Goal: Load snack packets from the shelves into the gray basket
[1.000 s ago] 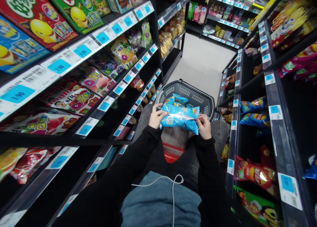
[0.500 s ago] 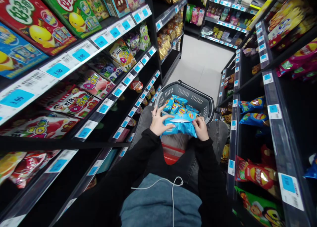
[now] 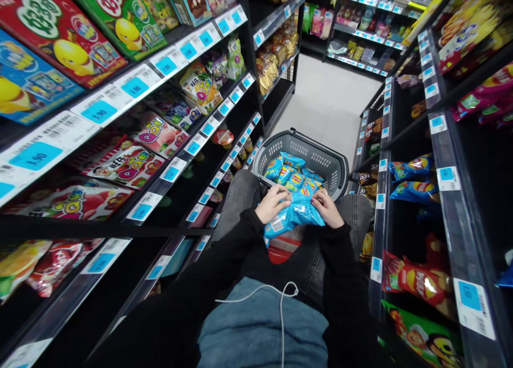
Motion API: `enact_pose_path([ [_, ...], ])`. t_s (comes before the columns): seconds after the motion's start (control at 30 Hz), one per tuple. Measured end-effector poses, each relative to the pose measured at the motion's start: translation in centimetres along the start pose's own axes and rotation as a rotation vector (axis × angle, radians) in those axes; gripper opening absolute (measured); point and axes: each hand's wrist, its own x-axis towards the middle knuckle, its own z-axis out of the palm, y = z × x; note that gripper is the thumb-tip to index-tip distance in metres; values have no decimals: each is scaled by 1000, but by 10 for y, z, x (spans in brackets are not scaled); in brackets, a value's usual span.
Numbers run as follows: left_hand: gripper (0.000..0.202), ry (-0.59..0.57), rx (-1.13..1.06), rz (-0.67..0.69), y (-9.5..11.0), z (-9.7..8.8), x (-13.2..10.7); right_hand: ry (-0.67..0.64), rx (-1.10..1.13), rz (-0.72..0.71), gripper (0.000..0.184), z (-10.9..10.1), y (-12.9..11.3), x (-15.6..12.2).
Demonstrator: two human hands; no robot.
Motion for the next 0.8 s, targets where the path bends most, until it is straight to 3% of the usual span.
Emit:
enact_pose_path([
  [0.1, 27, -61, -101, -77, -5, 3, 1, -10, 55, 45, 32, -1, -2, 0],
  [0.2, 26, -18, -89, -110, -7, 3, -2, 13, 87, 61, 35, -4, -3, -1],
  [0.27, 41, -19, -92, -165, -7, 4, -4, 34, 122, 56, 35, -6, -4, -1],
  [0.33, 65, -104, -101, -260, -7, 6, -7, 40, 186, 66, 34, -8, -5, -2],
  [0.4, 76, -212, -109, -314, -6, 11, -11, 10, 270, 103, 36, -11, -6, -4],
  [0.53, 60, -268, -190, -330, 1, 18, -17, -124, 357, 238, 52, -20, -10, -11],
  [0.67, 59, -224, -227, -427, 5, 17, -15, -294, 184, 330, 40, -28, -8, -9],
  [0.8, 59, -205, -243, -510, -13, 16, 18, -184, 19, 381, 40, -32, 16, 31],
])
